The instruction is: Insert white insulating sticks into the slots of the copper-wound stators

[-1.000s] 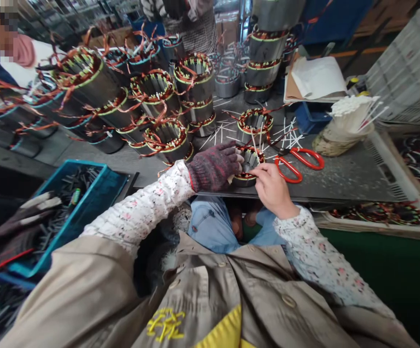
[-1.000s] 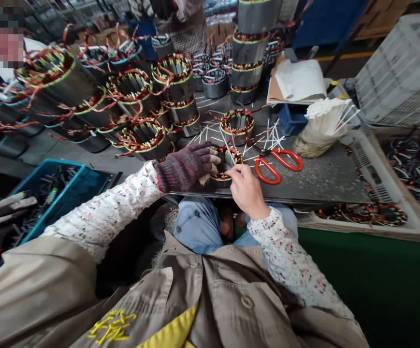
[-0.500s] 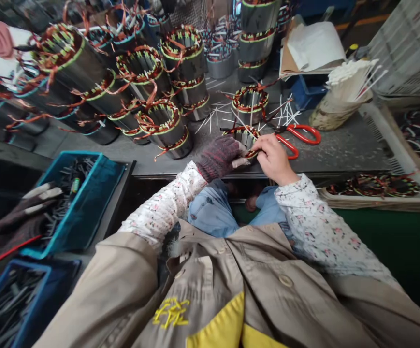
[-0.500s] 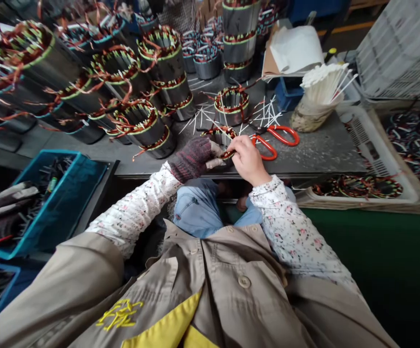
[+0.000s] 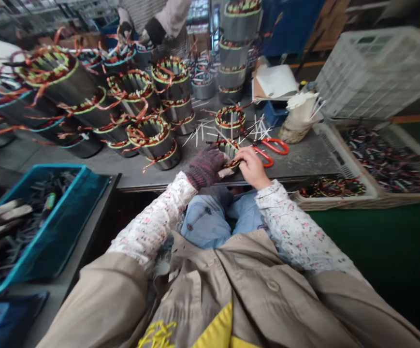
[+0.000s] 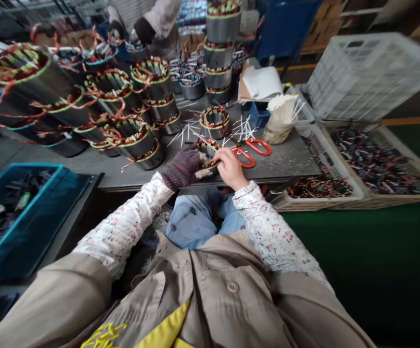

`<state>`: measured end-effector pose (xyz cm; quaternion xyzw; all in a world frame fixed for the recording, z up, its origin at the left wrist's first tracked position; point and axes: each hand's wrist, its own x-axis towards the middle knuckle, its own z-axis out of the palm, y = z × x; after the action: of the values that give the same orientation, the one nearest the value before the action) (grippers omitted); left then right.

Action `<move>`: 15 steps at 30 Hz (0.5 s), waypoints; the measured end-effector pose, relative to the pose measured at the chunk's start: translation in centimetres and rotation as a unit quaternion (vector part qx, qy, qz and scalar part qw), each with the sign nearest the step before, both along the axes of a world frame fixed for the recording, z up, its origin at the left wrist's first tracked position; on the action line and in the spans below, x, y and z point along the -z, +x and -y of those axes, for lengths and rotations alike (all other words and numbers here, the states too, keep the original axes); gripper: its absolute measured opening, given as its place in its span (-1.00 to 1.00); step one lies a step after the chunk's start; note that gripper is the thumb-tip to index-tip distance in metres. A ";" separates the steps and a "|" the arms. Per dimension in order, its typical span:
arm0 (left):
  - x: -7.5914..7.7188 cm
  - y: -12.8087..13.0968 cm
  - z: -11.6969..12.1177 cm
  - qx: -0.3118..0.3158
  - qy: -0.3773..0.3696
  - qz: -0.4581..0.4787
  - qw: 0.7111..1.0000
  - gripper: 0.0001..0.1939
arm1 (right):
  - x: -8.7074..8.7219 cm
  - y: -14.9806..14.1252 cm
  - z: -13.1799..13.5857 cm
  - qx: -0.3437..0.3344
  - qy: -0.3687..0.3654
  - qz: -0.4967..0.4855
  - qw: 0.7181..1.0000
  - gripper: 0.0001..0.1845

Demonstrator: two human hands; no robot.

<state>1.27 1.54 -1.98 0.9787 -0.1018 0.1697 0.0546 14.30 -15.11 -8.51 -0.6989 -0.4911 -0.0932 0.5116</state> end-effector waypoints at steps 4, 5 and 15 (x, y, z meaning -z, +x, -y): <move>0.3 -0.6 0.4 0.002 -0.039 0.039 0.999 -0.74 | -0.2 -0.2 1.4 -0.011 0.039 -0.030 0.999 -0.83; 0.5 -0.9 0.5 0.005 -0.045 0.052 0.998 -0.76 | -0.3 0.5 2.2 0.015 0.063 -0.049 0.997 -0.87; 0.8 -2.5 2.5 0.015 -0.051 0.186 0.981 -0.88 | -6.2 20.4 8.7 0.409 0.143 -0.283 0.856 -0.88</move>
<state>-1.23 -0.92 -2.75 0.9243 -0.1159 0.3530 0.0870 34.70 -23.82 -2.34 -0.7518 0.0237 -0.1615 0.6388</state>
